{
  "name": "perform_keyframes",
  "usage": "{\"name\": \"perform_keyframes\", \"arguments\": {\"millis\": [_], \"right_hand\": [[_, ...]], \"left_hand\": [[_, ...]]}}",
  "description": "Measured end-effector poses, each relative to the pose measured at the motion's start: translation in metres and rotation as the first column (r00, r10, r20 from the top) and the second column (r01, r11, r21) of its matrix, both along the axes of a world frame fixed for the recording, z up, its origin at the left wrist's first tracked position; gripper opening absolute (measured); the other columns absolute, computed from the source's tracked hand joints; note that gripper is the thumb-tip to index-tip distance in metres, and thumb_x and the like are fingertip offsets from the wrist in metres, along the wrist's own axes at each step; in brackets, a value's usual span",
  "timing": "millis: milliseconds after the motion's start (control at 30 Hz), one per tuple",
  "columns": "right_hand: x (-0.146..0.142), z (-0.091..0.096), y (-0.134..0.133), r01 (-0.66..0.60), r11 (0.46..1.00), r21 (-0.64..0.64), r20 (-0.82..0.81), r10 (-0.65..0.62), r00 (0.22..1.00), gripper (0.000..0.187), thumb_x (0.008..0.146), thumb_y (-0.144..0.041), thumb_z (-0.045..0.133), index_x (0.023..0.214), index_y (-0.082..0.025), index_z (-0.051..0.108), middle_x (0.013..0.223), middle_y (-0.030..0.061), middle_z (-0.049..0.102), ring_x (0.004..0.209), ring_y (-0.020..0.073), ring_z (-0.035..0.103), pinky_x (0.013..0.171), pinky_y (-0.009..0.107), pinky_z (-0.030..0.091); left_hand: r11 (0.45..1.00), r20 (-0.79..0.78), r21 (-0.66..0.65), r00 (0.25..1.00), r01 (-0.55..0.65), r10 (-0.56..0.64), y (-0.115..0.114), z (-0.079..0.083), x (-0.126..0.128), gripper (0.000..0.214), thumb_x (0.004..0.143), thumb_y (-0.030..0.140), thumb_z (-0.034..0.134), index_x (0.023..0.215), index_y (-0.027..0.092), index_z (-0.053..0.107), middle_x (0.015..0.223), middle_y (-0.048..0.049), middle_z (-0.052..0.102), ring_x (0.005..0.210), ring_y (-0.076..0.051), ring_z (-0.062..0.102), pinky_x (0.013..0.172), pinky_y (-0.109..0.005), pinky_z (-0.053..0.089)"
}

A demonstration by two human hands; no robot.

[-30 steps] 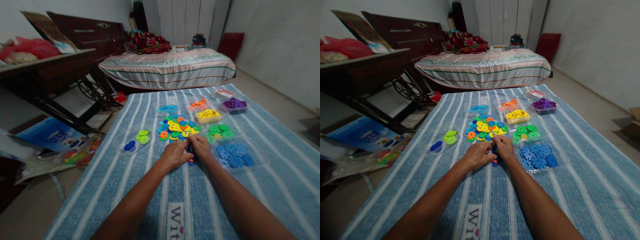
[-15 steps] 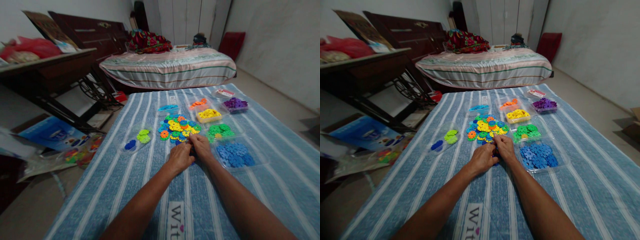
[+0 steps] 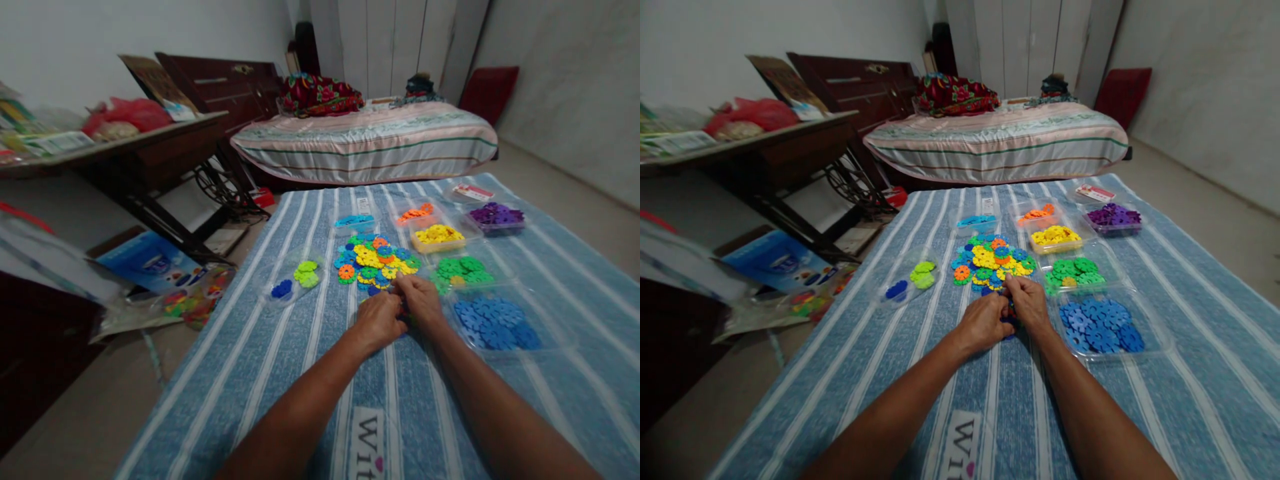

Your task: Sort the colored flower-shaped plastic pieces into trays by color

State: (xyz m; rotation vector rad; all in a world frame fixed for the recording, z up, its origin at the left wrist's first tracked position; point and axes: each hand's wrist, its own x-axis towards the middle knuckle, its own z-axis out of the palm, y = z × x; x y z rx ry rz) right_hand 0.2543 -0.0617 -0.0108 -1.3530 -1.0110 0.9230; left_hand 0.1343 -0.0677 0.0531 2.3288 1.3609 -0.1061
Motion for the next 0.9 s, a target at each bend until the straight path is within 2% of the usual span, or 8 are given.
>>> {"name": "perform_keyframes", "arguments": {"millis": [133,433,533,667,733,800,900], "right_hand": [[0.0,-0.002,0.0,-0.003,1.0,-0.009,-0.014,0.003,1.0,0.053,0.074,-0.069,0.061,0.063,-0.017,0.068,0.056,0.0004,0.06,0.056,0.015,0.053,0.056,0.027,0.04],[0.002,-0.002,0.001,0.003,1.0,-0.011,0.013,-0.003,1.0,0.055,0.074,-0.07,0.061,0.062,-0.017,0.069,0.057,0.0019,0.061,0.055,0.0151,0.053,0.053,0.026,0.039],[0.002,-0.003,0.001,0.007,1.0,-0.011,0.015,-0.007,1.0,0.055,0.073,-0.07,0.061,0.063,-0.017,0.069,0.057,0.0018,0.061,0.055,0.0153,0.053,0.052,0.026,0.039],[0.001,-0.001,0.001,0.008,1.0,-0.01,0.027,-0.008,1.0,0.057,0.073,-0.072,0.06,0.061,-0.017,0.069,0.056,0.0018,0.061,0.054,0.0154,0.053,0.054,0.027,0.04],[0.001,0.001,0.0,0.004,1.0,0.0,0.033,-0.004,0.999,0.058,0.073,-0.073,0.058,0.06,-0.017,0.068,0.056,0.002,0.061,0.054,0.0154,0.053,0.055,0.027,0.04],[0.0,0.003,0.0,0.014,1.0,0.011,0.045,-0.015,0.999,0.058,0.074,-0.073,0.057,0.059,-0.017,0.067,0.056,0.0028,0.063,0.055,0.0156,0.054,0.056,0.027,0.041],[-0.001,0.003,-0.001,0.027,1.0,0.016,0.069,-0.028,0.997,0.058,0.076,-0.071,0.056,0.056,-0.018,0.066,0.058,0.0042,0.065,0.056,0.0159,0.056,0.057,0.027,0.041]], "left_hand": [[0.999,-0.038,0.018,0.999,-0.027,0.028,-0.001,0.001,0.0,0.031,0.076,0.037,0.064,0.101,0.019,0.066,0.102,-0.009,0.069,0.096,-0.027,0.066,0.079,-0.033,0.052],[0.997,-0.03,-0.06,0.999,-0.038,0.036,-0.001,0.005,-0.001,0.019,0.075,0.03,0.066,0.091,0.019,0.066,0.092,-0.0058,0.07,0.087,-0.023,0.066,0.071,-0.03,0.047],[0.996,0.034,-0.064,0.998,-0.057,0.059,-0.002,-0.001,-0.001,0.015,0.073,0.025,0.068,0.086,0.019,0.066,0.085,-0.0033,0.069,0.082,-0.021,0.065,0.067,-0.028,0.044],[0.993,0.204,-0.095,0.976,-0.065,0.083,-0.004,-0.003,-0.007,0.005,0.071,0.019,0.068,0.073,0.018,0.063,0.071,0.0009,0.063,0.067,-0.015,0.059,0.057,-0.025,0.036],[0.994,0.301,-0.093,0.95,-0.058,0.084,-0.002,0.006,-0.016,0.006,0.072,0.016,0.066,0.068,0.017,0.061,0.065,0.0023,0.06,0.062,-0.013,0.055,0.056,-0.023,0.035],[0.996,0.368,-0.062,0.926,-0.066,0.085,0.006,0.023,-0.033,0.007,0.072,0.016,0.065,0.066,0.017,0.06,0.062,0.0032,0.058,0.061,-0.011,0.053,0.057,-0.022,0.035],[0.986,0.346,0.04,0.928,-0.163,0.14,0.028,0.053,-0.072,0.007,0.075,0.02,0.062,0.069,0.017,0.061,0.061,0.0036,0.057,0.061,-0.011,0.053,0.058,-0.022,0.036]]}}
